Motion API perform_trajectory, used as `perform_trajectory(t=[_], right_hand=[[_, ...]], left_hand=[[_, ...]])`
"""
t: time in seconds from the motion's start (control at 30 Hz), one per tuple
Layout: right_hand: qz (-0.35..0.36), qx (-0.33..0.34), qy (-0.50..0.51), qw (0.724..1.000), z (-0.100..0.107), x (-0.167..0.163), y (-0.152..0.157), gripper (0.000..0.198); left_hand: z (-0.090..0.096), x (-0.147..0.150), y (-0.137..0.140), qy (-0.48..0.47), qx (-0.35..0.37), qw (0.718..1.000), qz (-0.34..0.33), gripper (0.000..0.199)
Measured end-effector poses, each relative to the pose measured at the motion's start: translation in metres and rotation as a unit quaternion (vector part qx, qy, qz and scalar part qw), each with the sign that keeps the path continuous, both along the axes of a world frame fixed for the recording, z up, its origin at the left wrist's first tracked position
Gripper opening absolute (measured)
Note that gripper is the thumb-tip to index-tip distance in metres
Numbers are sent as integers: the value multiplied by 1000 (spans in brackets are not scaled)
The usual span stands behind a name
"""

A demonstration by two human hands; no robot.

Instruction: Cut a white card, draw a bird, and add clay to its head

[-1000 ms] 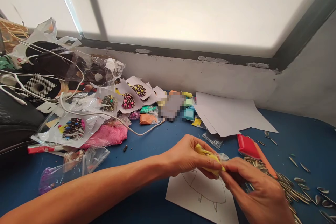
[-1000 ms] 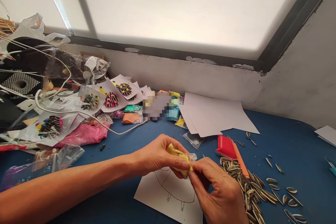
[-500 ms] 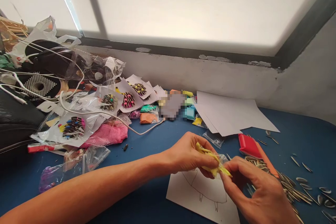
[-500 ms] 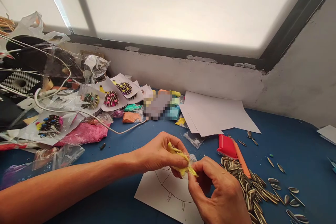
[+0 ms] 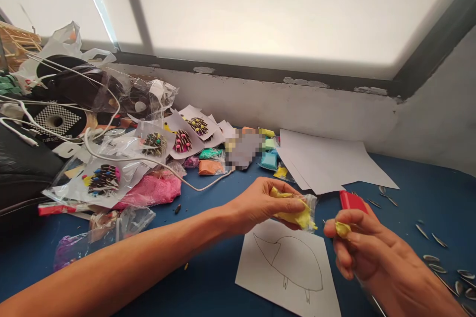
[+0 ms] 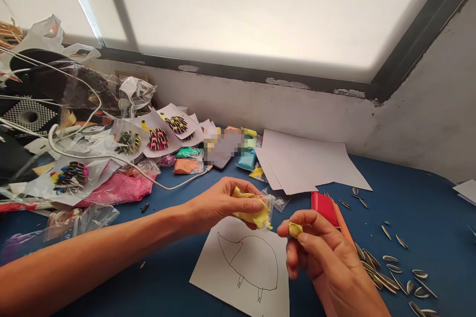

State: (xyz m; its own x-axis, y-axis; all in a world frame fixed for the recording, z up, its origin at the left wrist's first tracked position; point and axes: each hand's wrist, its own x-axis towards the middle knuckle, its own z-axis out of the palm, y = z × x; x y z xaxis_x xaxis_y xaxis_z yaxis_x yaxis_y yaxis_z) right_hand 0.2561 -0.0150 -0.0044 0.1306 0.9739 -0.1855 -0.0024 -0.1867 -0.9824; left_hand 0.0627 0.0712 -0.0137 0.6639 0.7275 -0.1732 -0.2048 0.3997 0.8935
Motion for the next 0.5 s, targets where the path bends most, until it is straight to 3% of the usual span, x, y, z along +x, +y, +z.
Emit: perform_trajectory(t=[0.17,0.33,0.5], right_hand=[[-26,-21,-53,998,0,-9,-2,38],[24,-15,-144,989,-1,-5,-3,48],[6,1,-216,976,-3,-10,-3,50]], left_hand=[[2,1,0,20,8,1000,14,53],[1,2,-1,23,19,999,21,32],[3,3,-8,20,13,1000,-6,28]])
